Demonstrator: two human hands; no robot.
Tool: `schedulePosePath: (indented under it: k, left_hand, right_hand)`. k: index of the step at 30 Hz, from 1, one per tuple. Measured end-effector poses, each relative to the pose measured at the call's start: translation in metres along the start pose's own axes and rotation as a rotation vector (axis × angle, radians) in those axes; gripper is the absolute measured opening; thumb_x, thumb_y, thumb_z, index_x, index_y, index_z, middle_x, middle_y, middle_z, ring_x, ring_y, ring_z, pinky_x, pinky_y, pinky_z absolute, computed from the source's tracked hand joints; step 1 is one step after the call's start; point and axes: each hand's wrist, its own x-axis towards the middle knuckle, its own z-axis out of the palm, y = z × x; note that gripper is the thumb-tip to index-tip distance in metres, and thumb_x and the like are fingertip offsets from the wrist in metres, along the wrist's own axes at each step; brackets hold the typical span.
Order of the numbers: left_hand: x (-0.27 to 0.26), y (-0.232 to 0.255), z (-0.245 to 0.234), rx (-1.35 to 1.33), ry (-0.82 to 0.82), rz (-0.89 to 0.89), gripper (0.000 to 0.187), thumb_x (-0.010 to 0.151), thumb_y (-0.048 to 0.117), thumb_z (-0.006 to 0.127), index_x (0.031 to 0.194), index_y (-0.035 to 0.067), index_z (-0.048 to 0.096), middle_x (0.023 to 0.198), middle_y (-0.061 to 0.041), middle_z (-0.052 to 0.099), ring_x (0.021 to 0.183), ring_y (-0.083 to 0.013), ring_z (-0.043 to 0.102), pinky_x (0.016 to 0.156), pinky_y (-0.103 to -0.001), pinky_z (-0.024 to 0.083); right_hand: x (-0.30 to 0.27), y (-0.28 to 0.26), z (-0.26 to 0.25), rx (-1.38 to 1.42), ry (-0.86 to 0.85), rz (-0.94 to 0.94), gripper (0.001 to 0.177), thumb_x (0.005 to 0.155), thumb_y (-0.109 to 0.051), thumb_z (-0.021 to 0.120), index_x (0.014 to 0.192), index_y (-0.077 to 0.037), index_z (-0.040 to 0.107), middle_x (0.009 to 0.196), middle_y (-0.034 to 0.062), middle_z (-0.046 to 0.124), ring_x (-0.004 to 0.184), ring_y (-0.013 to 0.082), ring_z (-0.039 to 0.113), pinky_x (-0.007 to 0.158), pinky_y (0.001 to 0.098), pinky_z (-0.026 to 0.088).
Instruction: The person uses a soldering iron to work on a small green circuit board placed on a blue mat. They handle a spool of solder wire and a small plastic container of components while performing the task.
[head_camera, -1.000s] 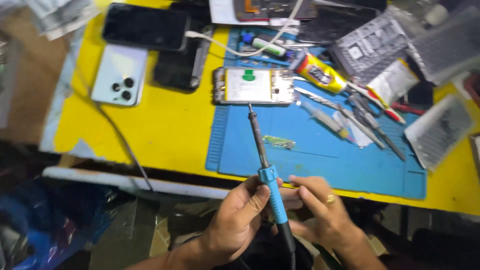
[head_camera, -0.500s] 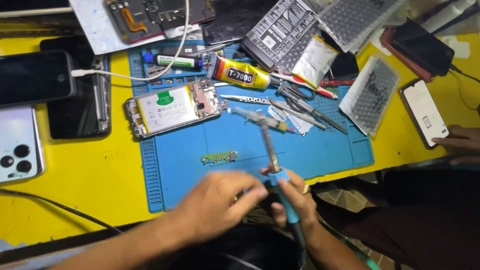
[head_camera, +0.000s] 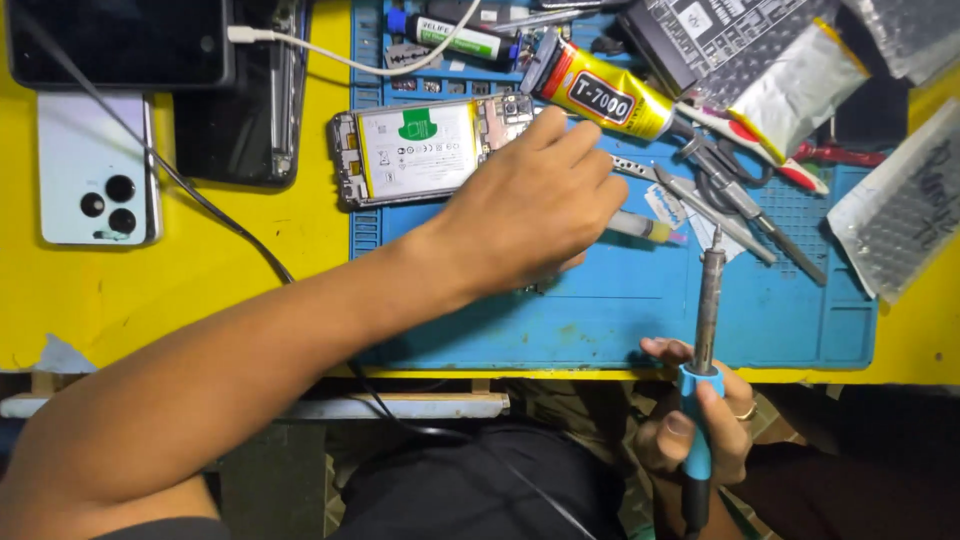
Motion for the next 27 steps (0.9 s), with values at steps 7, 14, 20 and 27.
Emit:
schedulePosePath:
  k: [7, 14, 20, 27]
  left_hand:
    - [-0.051, -0.024, -0.1, -0.857, 0.042, -0.429, 0.022, 0.085, 0.001, 0.08, 0.104, 0.003, 0.067, 0.092, -0.007, 0.065, 0.086, -0.0228, 0.061, 0.088, -0.038, 0.043]
    - [-0.085, -0.005, -0.066, -1.686, 0.633, -1.042, 0.028, 0.102, 0.039, 0.066, 0.103, 0.011, 0.068, 0.102, -0.002, 0.064, 0.091, -0.014, 0.058, 0.085, -0.026, 0.048]
    - [-0.046, 0.003, -0.056, -2.015, 0.745, -1.075, 0.039, 0.106, 0.046, 0.042, 0.103, 0.011, 0.057, 0.084, -0.005, 0.055, 0.074, -0.0194, 0.061, 0.071, -0.038, 0.058]
    - [-0.028, 0.007, -0.042, -2.177, 0.705, -1.108, 0.045, 0.096, 0.04, 0.031, 0.066, 0.01, 0.046, 0.055, -0.004, 0.036, 0.045, -0.0133, 0.027, 0.044, -0.03, 0.023]
  right_hand:
    - [0.005, 0.013, -0.034, 0.207, -0.261, -0.083, 0.034, 0.107, -0.01, 0.044, 0.14, -0.001, 0.042, 0.124, 0.0378, 0.047, 0.106, 0.0553, 0.065, 0.087, 0.0615, 0.069]
    - [0.043, -0.012, -0.055, 0.289, -0.736, 0.64, 0.037, 0.099, -0.009, 0.053, 0.136, -0.004, 0.051, 0.134, 0.0301, 0.059, 0.092, 0.033, 0.078, 0.078, 0.0354, 0.071]
    - [0.038, -0.022, -0.019, 0.087, -0.619, 0.218, 0.02, 0.108, -0.012, 0.047, 0.127, -0.012, 0.053, 0.115, 0.0189, 0.062, 0.097, 0.0266, 0.076, 0.087, 0.0387, 0.069]
    - [0.026, -0.018, -0.021, 0.023, -0.555, 0.251, 0.028, 0.106, -0.007, 0.052, 0.131, -0.021, 0.053, 0.112, 0.0134, 0.063, 0.091, 0.0212, 0.074, 0.078, 0.0334, 0.064]
